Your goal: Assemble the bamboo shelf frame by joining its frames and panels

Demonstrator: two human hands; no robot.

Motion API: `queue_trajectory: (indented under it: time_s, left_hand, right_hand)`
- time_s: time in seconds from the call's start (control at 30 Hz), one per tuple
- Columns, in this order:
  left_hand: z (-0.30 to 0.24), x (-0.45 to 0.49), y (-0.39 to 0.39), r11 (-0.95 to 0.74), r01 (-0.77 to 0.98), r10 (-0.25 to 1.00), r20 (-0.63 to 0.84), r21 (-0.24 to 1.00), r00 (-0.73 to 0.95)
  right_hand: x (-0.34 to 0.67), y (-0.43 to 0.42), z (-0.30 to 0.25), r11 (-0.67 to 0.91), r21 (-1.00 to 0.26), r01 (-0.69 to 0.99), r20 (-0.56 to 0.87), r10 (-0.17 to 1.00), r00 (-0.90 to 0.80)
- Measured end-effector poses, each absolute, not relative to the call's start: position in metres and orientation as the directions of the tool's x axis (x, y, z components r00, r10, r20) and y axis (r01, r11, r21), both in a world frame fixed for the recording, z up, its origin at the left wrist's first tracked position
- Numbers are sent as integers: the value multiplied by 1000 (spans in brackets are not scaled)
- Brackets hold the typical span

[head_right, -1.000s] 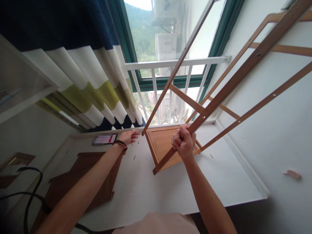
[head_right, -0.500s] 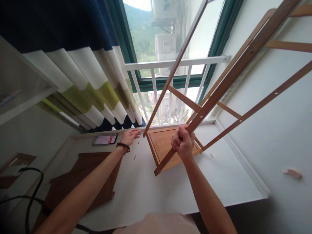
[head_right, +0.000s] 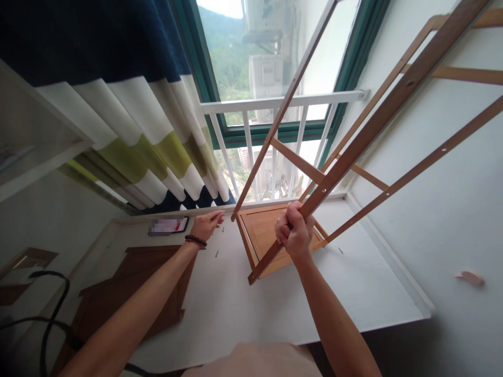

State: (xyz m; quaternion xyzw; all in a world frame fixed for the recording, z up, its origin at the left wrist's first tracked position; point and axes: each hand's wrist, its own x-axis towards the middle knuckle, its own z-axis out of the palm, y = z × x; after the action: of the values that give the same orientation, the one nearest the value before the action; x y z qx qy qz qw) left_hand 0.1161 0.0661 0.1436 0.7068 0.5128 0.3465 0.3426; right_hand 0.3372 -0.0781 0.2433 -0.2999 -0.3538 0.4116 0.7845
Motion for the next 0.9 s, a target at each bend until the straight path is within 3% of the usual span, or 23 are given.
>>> queue_trajectory:
  time_s: [0.23, 0.4, 0.5, 0.67, 0.8, 0.9]
  left_hand:
    - [149, 129, 67, 82, 226, 987, -111, 971, 118]
    - [143, 126, 73, 271, 9, 957, -270, 963, 105]
    - [140, 123, 74, 307, -14, 946, -304, 951, 113]
    - [140, 121, 74, 127, 154, 983, -145, 980, 116]
    - [142, 120, 71, -100, 394, 990, 53, 914, 130]
    - [142, 120, 68, -184, 439, 981, 134, 880, 142]
  right_hand:
    - [336, -83, 238, 472, -770, -429, 302, 862, 407]
    - [333, -83, 237, 477, -768, -428, 314, 862, 397]
    - [332, -84, 235, 487, -762, -427, 326, 858, 396]
    - [333, -87, 231, 491, -759, -427, 327, 855, 403]
    - [332, -90, 228, 495, -750, -439, 331, 855, 399]
    - [331, -92, 226, 507, -739, -444, 341, 850, 402]
